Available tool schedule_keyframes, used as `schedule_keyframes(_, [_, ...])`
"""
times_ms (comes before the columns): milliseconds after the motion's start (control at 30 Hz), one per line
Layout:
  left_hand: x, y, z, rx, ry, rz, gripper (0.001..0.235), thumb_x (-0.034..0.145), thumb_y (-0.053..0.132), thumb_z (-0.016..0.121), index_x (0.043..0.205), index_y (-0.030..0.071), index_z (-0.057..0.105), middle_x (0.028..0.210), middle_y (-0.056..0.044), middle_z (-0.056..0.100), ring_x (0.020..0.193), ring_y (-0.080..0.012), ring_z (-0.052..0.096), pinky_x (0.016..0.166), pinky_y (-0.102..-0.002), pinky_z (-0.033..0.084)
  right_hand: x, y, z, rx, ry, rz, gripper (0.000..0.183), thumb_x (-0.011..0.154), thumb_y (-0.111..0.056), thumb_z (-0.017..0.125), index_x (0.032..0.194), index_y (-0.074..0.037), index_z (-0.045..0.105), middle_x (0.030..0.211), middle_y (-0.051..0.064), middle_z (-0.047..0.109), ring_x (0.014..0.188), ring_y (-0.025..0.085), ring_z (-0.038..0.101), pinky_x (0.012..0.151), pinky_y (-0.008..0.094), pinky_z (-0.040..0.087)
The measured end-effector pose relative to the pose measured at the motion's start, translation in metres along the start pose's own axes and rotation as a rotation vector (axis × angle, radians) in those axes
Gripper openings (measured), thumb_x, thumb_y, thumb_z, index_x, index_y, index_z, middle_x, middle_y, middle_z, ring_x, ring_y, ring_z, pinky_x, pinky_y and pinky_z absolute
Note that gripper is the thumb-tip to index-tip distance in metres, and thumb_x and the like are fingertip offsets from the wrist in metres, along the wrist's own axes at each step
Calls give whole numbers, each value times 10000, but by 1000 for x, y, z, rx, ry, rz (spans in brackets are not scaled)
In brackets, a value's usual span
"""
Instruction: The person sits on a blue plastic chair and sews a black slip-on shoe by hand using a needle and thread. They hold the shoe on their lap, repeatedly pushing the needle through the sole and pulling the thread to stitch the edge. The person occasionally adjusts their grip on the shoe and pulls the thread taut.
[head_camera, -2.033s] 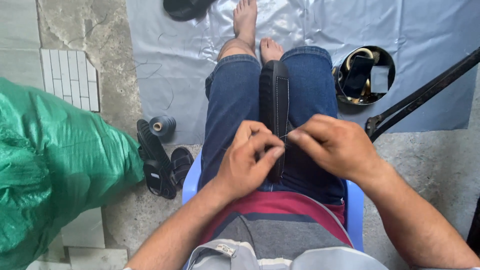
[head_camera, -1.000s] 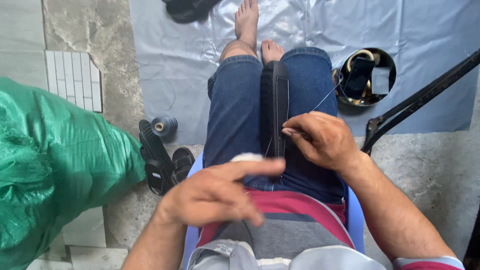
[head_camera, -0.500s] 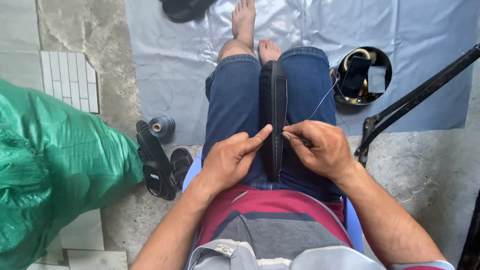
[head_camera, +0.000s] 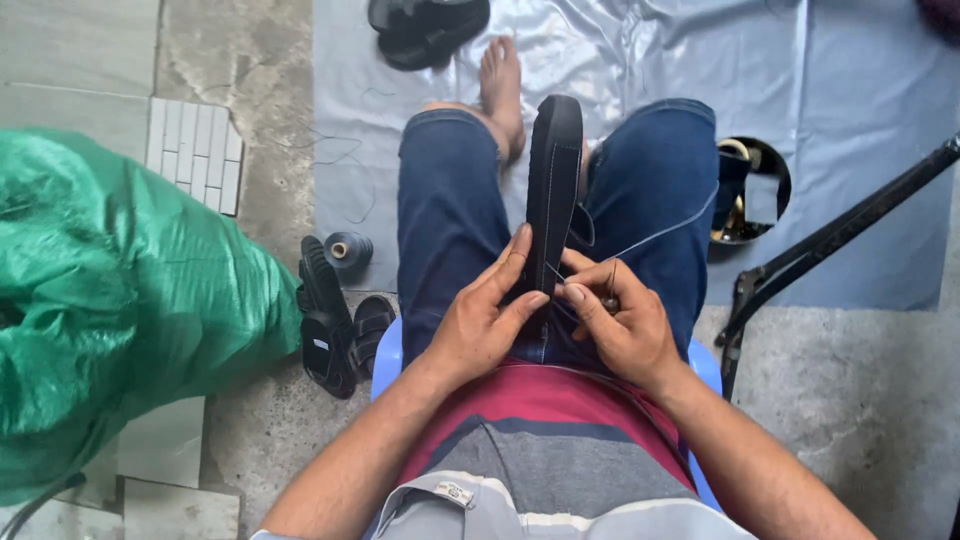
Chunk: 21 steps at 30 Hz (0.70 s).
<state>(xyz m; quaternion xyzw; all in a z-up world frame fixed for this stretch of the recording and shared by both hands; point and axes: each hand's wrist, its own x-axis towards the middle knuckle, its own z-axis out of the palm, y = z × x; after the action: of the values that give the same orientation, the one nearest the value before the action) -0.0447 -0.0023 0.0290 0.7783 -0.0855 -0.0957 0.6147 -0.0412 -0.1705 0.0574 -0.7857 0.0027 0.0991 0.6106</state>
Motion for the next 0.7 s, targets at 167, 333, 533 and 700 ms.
schedule_keyframes(167, [-22, -1, 8, 39, 1, -36, 550, 851, 126, 606, 1336, 19, 369, 1364, -197, 379, 1215, -346, 406, 976, -424, 394, -19, 25, 2, 88, -61, 139, 129, 832, -131, 598, 863, -7, 618, 904, 165, 695, 431, 176, 634, 459, 282, 516])
schedule_keyframes(333, [-29, 2, 11, 107, -31, -93, 562, 861, 160, 590, 1341, -3, 349, 1360, -214, 368, 1183, -367, 429, 925, -439, 436, -24, 28, 4, 95, -96, 232, 153, 827, -146, 605, 857, 3, 624, 1058, 180, 662, 426, 173, 640, 469, 287, 523])
schedule_keyframes(533, [-23, -1, 5, 71, -45, -108, 540, 858, 181, 597, 1314, -15, 385, 1345, -205, 390, 1163, -365, 449, 883, -405, 473, -19, 22, 2, 76, -113, 306, 159, 812, -144, 611, 834, 12, 626, 1074, 189, 661, 412, 180, 650, 460, 298, 528])
schedule_keyframes(700, [-15, -1, -1, 8, -90, -217, 542, 821, 233, 642, 1302, 86, 443, 1323, -123, 453, 1084, -341, 537, 799, -399, 532, -13, 27, -13, 75, -200, 359, 139, 805, -137, 610, 861, -12, 637, 970, 161, 710, 426, 184, 651, 384, 278, 521])
